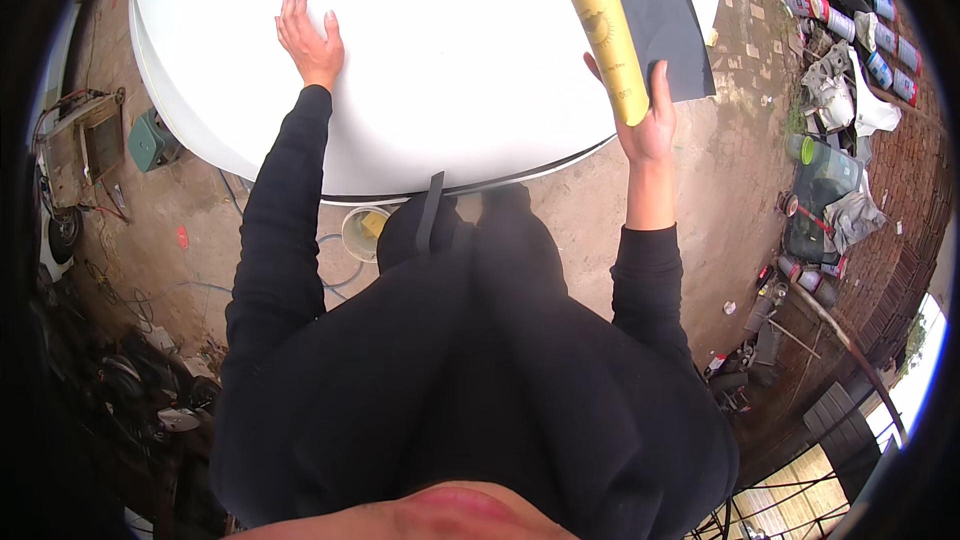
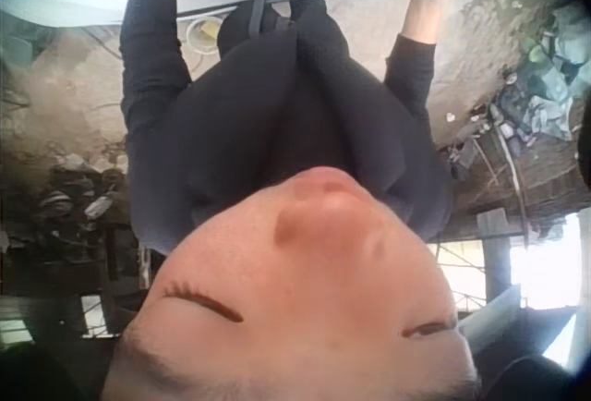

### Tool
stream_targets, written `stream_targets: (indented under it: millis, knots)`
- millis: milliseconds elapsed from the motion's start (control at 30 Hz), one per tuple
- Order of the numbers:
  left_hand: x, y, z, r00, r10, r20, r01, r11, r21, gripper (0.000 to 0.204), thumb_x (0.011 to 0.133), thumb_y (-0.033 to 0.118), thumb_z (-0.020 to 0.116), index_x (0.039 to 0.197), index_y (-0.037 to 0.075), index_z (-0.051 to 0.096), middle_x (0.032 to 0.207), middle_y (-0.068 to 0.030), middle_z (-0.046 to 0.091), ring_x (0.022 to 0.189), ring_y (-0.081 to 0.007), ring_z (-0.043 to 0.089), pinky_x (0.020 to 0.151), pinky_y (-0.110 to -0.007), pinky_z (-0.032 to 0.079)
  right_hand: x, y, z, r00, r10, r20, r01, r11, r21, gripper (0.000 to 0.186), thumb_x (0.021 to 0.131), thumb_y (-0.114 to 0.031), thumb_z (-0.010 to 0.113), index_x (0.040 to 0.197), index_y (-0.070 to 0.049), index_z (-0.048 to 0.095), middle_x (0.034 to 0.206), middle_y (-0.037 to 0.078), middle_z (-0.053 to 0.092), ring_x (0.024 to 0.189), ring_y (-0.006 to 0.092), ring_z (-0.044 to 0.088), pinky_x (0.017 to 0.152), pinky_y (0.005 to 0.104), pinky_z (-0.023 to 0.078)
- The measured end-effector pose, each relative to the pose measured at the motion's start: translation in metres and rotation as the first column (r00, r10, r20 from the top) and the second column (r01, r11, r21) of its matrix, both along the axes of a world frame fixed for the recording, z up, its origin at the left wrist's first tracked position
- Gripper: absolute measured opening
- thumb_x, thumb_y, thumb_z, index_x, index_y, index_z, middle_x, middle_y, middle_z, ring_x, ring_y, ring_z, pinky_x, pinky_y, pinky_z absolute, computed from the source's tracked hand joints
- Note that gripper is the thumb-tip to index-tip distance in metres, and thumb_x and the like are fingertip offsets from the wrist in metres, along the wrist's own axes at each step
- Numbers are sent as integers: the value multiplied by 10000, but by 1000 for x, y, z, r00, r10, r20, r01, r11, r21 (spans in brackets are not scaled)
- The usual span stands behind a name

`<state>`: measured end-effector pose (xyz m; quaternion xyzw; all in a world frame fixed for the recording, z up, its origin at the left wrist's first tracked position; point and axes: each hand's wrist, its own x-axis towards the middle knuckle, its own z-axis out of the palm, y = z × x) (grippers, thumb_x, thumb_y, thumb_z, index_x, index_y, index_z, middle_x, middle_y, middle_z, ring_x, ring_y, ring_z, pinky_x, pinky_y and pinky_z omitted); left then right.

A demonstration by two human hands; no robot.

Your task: The person retrieves a sanding pad, wets it in a bucket of water, and then sands the hood of a white car. The person repeatedly rubs the wet sanding pad across the hood surface and occasionally touches the hood with the other hand.

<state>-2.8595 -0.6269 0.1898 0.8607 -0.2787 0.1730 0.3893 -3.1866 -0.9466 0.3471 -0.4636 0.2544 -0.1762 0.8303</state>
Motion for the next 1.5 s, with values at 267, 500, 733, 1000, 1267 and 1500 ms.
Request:
stream_targets:
  millis: [267, 500, 733, 1000, 1267, 1500]
  knots:
    - [-193, -52, 106, 204, -438, -876, 182, 896, -405, 1066, 911, 488, 862, 1632, -64, 302, 1586, -301, 489, 1316, -372, 669, 1025, -446, 594, -37, 79, -19, 869, -24, -495, -236, 858, -456, 680, 1153, -469, 566, 1556, 76, 515, 1569, 147, 564, 1447, 235, 511, 1241, 385, 361]
    - [-219, -8, 70, 730, -250, -636, 370, 927, 60, 760, 930, 301, 846, 1536, 9, 493, 1476, -219, 543, 1354, -320, 599, 1079, -436, 545, -32, 118, -59, 947, -146, -285, 208, 957, 200, 587, 1164, -461, 526, 1517, 6, 564, 1522, 113, 628, 1394, 248, 591, 1195, 409, 437]
    - [-222, 18, 74, -303, -709, -637, -332, 705, -627, 558, 1087, 132, 665, 1584, 42, 426, 1395, -122, 653, 1161, -230, 717, 979, -421, 629, -5, 130, -78, 982, -1, -189, 97, 860, 501, 582, 1185, -455, 393, 1529, -17, 561, 1491, 105, 680, 1401, 281, 617, 1210, 438, 452]
    - [-193, 18, 86, -95, -898, -430, -360, 434, -826, 492, 1110, 136, 646, 1564, 82, 464, 1440, -77, 641, 1293, -203, 663, 1086, -427, 567, 11, 138, -97, 960, 109, -256, 28, 876, 481, 401, 1172, -318, 499, 1417, -19, 605, 1377, 125, 704, 1198, 277, 695, 1045, 474, 552]
    - [-200, 10, 62, -82, -948, -306, -712, 270, -648, 424, 1148, 392, 588, 1460, 105, 575, 1416, -60, 663, 1268, -215, 662, 1133, -391, 530, 60, 148, -74, 962, -206, -180, 197, 978, -64, 417, 1160, -413, 539, 1379, -64, 602, 1254, 97, 737, 1042, 239, 747, 773, 404, 632]
    - [-197, 22, 54, -72, -902, -426, -580, 385, -718, 283, 1142, 261, 583, 1351, 76, 632, 1373, -61, 695, 1287, -220, 643, 1154, -399, 492, 46, 149, -86, 976, -141, -164, 153, 986, 63, 398, 1165, -394, 534, 1354, -52, 607, 1251, 101, 742, 1069, 259, 752, 839, 464, 633]
